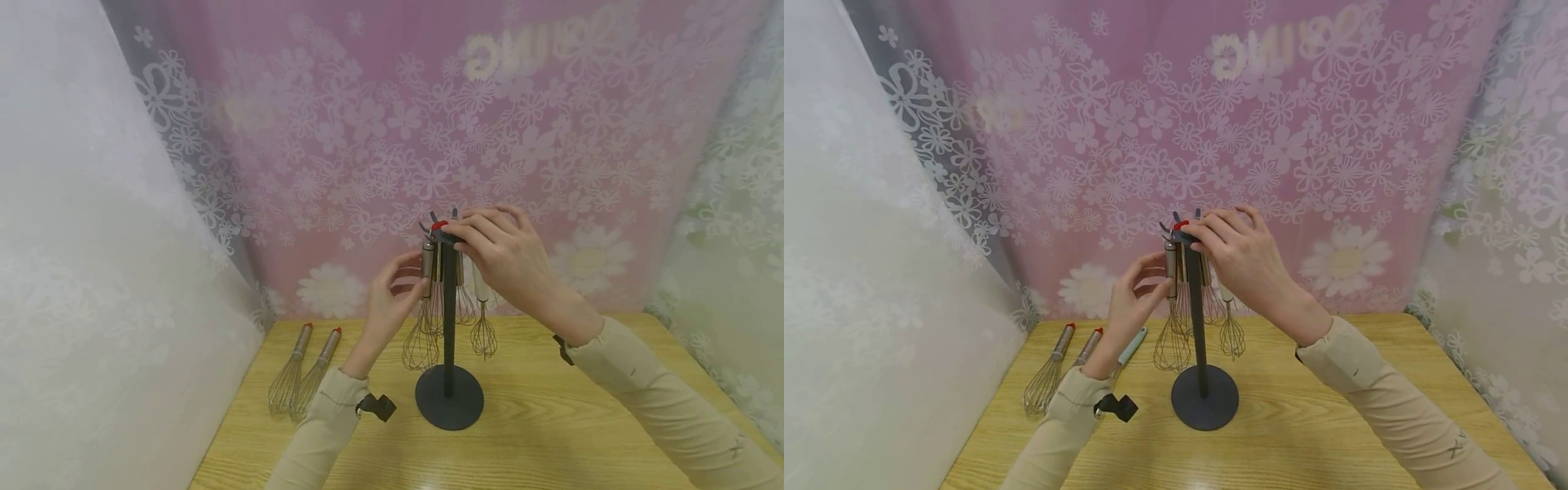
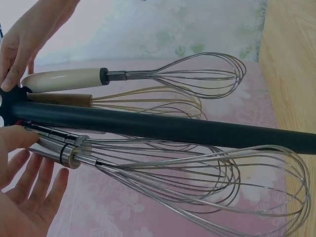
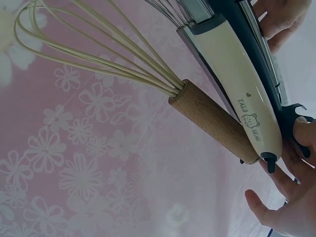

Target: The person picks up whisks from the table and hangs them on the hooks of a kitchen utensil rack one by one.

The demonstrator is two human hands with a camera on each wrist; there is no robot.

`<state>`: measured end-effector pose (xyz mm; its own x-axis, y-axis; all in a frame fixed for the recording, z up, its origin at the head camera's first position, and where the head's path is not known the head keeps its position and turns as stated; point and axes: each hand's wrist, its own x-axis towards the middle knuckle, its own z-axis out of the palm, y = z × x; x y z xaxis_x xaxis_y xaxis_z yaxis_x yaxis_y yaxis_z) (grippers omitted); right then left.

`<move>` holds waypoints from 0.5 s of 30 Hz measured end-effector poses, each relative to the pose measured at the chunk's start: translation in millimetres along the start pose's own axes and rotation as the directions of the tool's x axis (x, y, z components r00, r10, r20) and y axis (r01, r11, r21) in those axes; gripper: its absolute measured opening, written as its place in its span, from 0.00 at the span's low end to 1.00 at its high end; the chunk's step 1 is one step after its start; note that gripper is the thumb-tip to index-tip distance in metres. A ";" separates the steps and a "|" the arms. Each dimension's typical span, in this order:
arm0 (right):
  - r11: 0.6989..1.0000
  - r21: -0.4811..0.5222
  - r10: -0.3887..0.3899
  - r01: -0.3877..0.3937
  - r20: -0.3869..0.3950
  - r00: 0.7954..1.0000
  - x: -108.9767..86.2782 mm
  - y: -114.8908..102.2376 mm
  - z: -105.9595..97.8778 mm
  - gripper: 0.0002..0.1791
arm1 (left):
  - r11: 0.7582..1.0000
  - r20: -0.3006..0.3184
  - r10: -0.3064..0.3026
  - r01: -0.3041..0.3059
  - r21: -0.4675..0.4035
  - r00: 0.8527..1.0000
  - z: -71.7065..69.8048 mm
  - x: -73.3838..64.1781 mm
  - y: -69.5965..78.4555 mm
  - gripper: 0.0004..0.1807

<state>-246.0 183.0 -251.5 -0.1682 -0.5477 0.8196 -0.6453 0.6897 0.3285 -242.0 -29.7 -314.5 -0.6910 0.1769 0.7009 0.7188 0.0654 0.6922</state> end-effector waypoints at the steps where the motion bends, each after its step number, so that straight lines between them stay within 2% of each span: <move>1: 1.000 0.000 0.001 -0.001 -0.002 1.000 0.3 -0.1 0.0 0.17 | 1.000 -0.004 -0.002 0.002 0.002 1.000 -0.5 0.1 0.0 0.22; 10: 1.000 -0.019 0.007 -0.007 0.003 1.000 2.0 -2.3 -1.1 0.15 | 1.000 -0.039 -0.021 0.021 0.013 0.999 -7.7 -1.2 -1.2 0.20; 15: 1.000 -0.011 0.016 -0.016 0.003 1.000 2.1 -2.4 0.2 0.16 | 0.999 -0.056 -0.032 0.032 0.013 0.998 -14.5 -3.3 -8.1 0.19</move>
<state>-245.0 180.1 -250.6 -0.1805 -0.5383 0.8232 -0.6343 0.7034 0.3208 -246.7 -45.0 -319.9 -0.7167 0.1198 0.6871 0.6969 0.0837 0.7123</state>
